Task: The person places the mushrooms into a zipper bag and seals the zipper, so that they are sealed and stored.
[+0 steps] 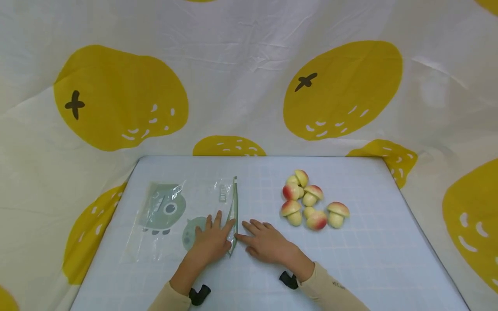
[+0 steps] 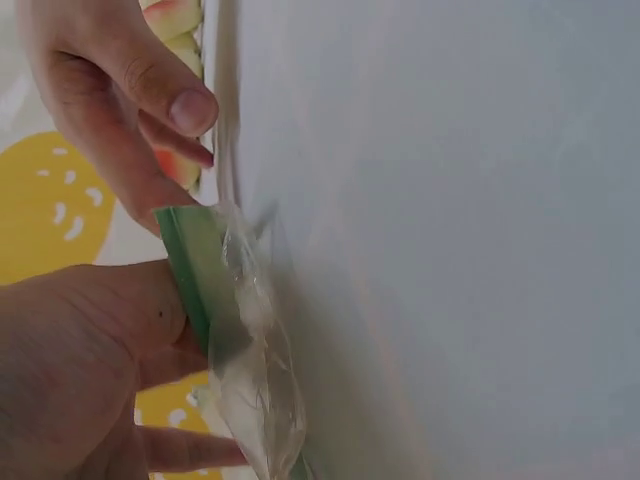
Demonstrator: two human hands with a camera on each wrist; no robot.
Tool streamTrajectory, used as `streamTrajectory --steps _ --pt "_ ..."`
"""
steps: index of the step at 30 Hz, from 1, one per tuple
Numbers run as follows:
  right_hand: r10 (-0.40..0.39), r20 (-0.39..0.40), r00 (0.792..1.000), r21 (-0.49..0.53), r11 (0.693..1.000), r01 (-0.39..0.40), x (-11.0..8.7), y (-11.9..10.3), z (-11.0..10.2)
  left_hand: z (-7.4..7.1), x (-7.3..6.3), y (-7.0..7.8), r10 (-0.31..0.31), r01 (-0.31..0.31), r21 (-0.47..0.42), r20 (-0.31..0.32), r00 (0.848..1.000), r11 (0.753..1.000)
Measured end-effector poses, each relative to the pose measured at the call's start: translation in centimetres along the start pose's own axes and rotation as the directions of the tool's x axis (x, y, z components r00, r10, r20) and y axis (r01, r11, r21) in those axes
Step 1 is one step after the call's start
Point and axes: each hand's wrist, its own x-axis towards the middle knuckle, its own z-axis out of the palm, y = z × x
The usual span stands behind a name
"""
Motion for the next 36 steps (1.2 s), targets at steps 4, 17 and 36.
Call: streamTrajectory --steps 4,17,36 --pt "0.004 0.001 1.0 -0.003 1.0 -0.004 -0.2 0.0 0.0 0.1 -0.3 0.3 -0.04 0.041 0.033 -0.017 0.999 0.999" --pt "-0.041 -0.05 0.998 -0.045 0.998 0.038 -0.3 0.1 0.2 0.1 -1.1 -0.4 -0.09 0.089 -0.044 -0.005 0.996 0.995" --pt "-0.04 -0.048 0.998 -0.052 0.998 0.037 -0.4 0.1 0.2 0.0 -1.4 -1.1 -0.15 0.131 -0.156 -0.113 0.982 0.979"
